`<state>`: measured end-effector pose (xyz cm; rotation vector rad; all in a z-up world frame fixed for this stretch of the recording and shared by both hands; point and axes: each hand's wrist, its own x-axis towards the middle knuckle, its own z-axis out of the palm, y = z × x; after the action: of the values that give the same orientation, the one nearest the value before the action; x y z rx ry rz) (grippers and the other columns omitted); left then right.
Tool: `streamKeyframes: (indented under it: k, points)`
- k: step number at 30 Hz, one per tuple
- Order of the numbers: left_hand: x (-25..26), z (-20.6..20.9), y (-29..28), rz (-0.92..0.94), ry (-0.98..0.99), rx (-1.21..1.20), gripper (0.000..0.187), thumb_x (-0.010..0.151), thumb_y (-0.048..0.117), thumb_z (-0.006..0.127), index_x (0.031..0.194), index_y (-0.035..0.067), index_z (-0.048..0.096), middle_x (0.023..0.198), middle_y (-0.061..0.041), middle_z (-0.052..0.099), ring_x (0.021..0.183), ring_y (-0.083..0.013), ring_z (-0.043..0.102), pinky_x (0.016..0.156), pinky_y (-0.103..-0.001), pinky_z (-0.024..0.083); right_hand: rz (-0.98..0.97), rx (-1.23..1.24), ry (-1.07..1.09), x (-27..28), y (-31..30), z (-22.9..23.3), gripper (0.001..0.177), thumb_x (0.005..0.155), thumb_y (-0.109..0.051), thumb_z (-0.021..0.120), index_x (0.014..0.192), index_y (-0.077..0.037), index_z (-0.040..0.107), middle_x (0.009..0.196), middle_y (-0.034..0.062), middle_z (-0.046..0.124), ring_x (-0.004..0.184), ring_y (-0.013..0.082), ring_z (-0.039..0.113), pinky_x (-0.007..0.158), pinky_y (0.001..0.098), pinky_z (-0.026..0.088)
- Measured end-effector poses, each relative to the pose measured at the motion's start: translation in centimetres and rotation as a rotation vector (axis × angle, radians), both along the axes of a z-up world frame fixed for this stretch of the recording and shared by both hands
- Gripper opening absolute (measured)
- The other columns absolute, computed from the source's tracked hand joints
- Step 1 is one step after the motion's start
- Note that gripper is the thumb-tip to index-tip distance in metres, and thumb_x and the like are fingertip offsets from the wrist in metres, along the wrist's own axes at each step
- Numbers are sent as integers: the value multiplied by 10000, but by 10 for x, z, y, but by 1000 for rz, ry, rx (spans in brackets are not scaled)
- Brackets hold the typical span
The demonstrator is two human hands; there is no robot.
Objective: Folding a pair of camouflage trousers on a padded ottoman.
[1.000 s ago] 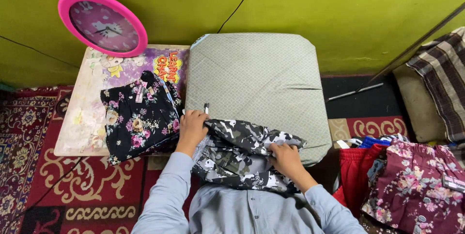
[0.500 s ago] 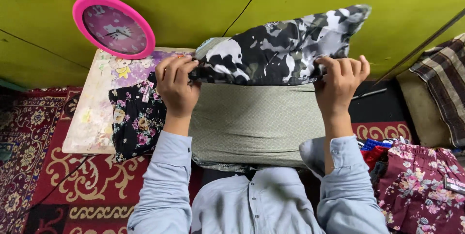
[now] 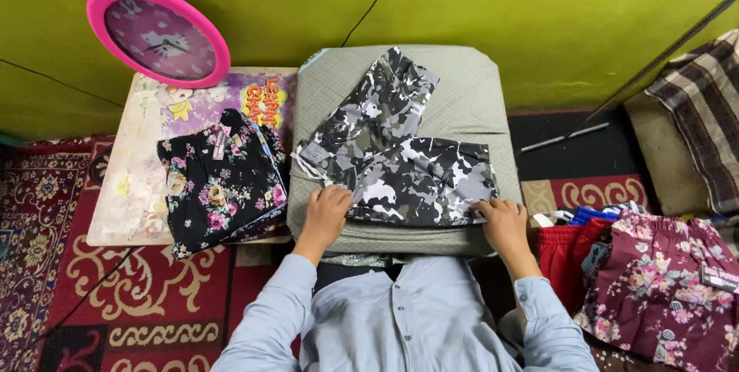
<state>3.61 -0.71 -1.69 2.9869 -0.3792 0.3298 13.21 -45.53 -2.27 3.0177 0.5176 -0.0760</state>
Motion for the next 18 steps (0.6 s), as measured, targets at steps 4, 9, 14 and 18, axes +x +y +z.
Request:
streamKeyframes:
  k: [4,9,14,18]
  points:
    - [-17,14,-1,-34,60,-14,396,618,187,787,969,215,605,1170,40,625,1239,-225,517,1027,-518,354,-45,-60,209,-3,1,44,331,797,-240,760,1087,-391,708,1094,-50,708,1143,209,647,1072,541,447]
    - [-30,56,-3,26,237,-229,306,670,544,719,788,287,603,881,68,679,992,-179,639,1053,-621,247,-123,-74,694,5,12,103,311,812,-489,723,1086,-373,813,1129,54,809,1185,319,710,985,532,543]
    - [8,58,-24,51,178,-317,280,859,465,632,1062,275,658,1100,10,695,1175,-216,623,1128,-560,301,103,187,178,11,89,93,397,853,-439,728,1200,-247,724,1092,103,753,1065,330,723,865,501,574]
    - [19,62,-65,127,130,-268,846,781,509,762,1498,168,469,1587,-213,381,1484,-411,311,1172,-643,212,386,306,-31,-20,175,64,629,912,-549,603,1444,-225,519,1439,72,582,1373,232,500,1095,561,320]
